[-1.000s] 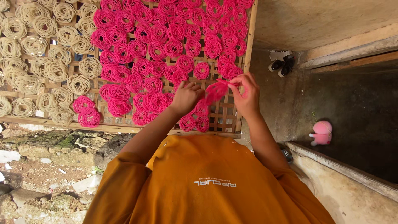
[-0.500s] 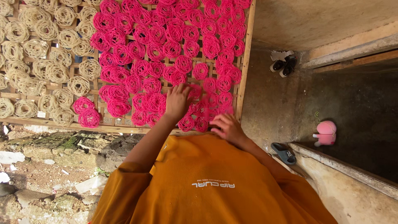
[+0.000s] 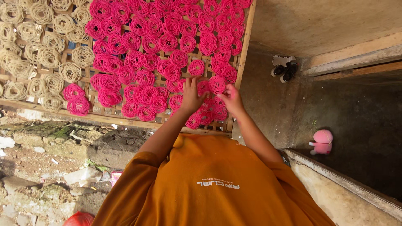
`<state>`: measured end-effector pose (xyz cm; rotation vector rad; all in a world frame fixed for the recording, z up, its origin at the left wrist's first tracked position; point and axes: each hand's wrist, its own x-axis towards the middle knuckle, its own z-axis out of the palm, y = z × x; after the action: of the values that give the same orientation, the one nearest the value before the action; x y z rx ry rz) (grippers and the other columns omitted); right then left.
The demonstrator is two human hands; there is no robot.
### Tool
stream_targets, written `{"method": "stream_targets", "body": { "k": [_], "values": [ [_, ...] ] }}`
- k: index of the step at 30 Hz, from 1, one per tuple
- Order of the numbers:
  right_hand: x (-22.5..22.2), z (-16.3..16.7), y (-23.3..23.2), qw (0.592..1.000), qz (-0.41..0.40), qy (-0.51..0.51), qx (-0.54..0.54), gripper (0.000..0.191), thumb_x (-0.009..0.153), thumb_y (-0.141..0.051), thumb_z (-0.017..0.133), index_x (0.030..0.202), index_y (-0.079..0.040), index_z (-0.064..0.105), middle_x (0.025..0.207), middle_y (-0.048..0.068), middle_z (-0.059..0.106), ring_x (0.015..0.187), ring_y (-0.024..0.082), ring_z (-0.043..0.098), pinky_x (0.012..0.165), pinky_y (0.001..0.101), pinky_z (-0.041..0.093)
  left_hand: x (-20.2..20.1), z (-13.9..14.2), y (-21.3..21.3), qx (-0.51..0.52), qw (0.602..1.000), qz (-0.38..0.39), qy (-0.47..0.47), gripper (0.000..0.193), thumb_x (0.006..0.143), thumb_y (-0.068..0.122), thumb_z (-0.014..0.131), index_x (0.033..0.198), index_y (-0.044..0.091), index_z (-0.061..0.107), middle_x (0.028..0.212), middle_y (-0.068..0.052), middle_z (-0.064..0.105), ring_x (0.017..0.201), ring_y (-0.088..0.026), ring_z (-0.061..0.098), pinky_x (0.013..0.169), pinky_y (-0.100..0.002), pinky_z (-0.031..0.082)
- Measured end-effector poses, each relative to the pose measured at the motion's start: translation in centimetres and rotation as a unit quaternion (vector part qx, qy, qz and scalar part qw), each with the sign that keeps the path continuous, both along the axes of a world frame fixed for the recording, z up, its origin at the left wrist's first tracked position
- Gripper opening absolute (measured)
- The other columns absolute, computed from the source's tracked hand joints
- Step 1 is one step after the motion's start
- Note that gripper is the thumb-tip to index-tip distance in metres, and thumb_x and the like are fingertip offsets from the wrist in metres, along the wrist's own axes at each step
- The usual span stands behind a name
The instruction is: The person arranges pink noodle coils on a wooden drying rack that already holds beige noodle coils. They pick up coils and place them into empty slots on the rack, working methodically across the surface. The person then lifts the rack and carries it away.
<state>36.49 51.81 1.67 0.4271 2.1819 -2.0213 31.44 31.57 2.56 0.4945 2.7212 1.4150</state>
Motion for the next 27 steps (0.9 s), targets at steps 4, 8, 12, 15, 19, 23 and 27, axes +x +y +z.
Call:
{"method": "stream_targets", "body": {
  "k": [4,8,12,15,19,23,27],
  "values": [
    [1.1,3.3,2.1,0.988,0.031,0.003,-0.154,0.032,0.093,-0.003,0.068,0.123,-0.009,0.06,0.117,0.006,0.071,0.108,0.012,0.067,0.098,0.0284,0.054,-1.2,-0.1,-0.4,0.224,0.926,-0.061,-0.298,0.059,0.086,0.018,0.083,0.133,-0.002,0.052,0.111,-0.016,0.067,0.101,-0.026,0.066,0.088,-0.041,0.058],
    [1.3,3.4,1.3,0.997,0.056,0.025,-0.053,0.027,0.098,-0.005,0.066,0.126,-0.006,0.064,0.115,0.004,0.072,0.103,0.01,0.067,0.095,0.0268,0.056,-0.4,-1.2,0.7,0.381,0.821,-0.013,-0.426,0.036,0.095,0.01,0.074,0.125,-0.003,0.06,0.102,-0.007,0.076,0.086,-0.013,0.073,0.076,-0.029,0.063],
    [2.3,1.4,0.0,0.996,0.034,0.08,-0.004,0.02,0.102,-0.005,0.065,0.122,-0.005,0.066,0.102,0.003,0.071,0.091,0.009,0.065,0.082,0.0262,0.054,-0.9,-1.5,1.6,0.33,0.858,0.179,-0.35,0.036,0.094,0.014,0.073,0.125,0.0,0.06,0.1,-0.01,0.072,0.078,-0.017,0.07,0.065,-0.034,0.061],
    [2.7,0.6,0.7,0.997,0.024,0.072,0.0,0.015,0.102,-0.005,0.065,0.118,-0.004,0.067,0.099,0.002,0.072,0.088,0.008,0.065,0.076,0.0253,0.052,-1.8,-1.0,0.9,0.282,0.899,0.183,-0.28,0.046,0.096,0.02,0.072,0.132,0.0,0.052,0.104,-0.01,0.071,0.081,-0.019,0.071,0.068,-0.035,0.061],
    [0.9,0.9,2.0,0.989,-0.037,0.004,-0.143,0.024,0.101,-0.005,0.063,0.124,-0.006,0.066,0.102,-0.001,0.071,0.086,0.007,0.063,0.071,0.0237,0.052,-1.4,0.6,0.2,0.202,0.94,0.04,-0.272,0.049,0.102,0.029,0.063,0.142,0.005,0.05,0.111,-0.006,0.069,0.091,-0.019,0.07,0.077,-0.033,0.057],
    [-1.6,1.3,1.8,0.986,-0.031,0.004,-0.161,0.025,0.102,-0.006,0.063,0.127,-0.006,0.065,0.103,0.0,0.07,0.087,0.007,0.063,0.061,0.0227,0.046,-0.5,0.4,0.3,0.298,0.908,-0.089,-0.282,0.039,0.11,0.027,0.061,0.14,0.003,0.058,0.122,-0.004,0.069,0.111,-0.015,0.065,0.095,-0.028,0.052],
    [-2.7,1.9,0.9,0.99,-0.068,0.114,-0.05,0.02,0.105,-0.008,0.062,0.126,-0.006,0.062,0.104,0.0,0.07,0.09,0.008,0.065,0.071,0.0212,0.052,-0.5,-1.7,0.3,0.441,0.822,0.071,-0.354,0.015,0.104,0.014,0.067,0.113,0.002,0.065,0.093,-0.003,0.068,0.08,-0.013,0.062,0.069,-0.028,0.053]
  ]
}}
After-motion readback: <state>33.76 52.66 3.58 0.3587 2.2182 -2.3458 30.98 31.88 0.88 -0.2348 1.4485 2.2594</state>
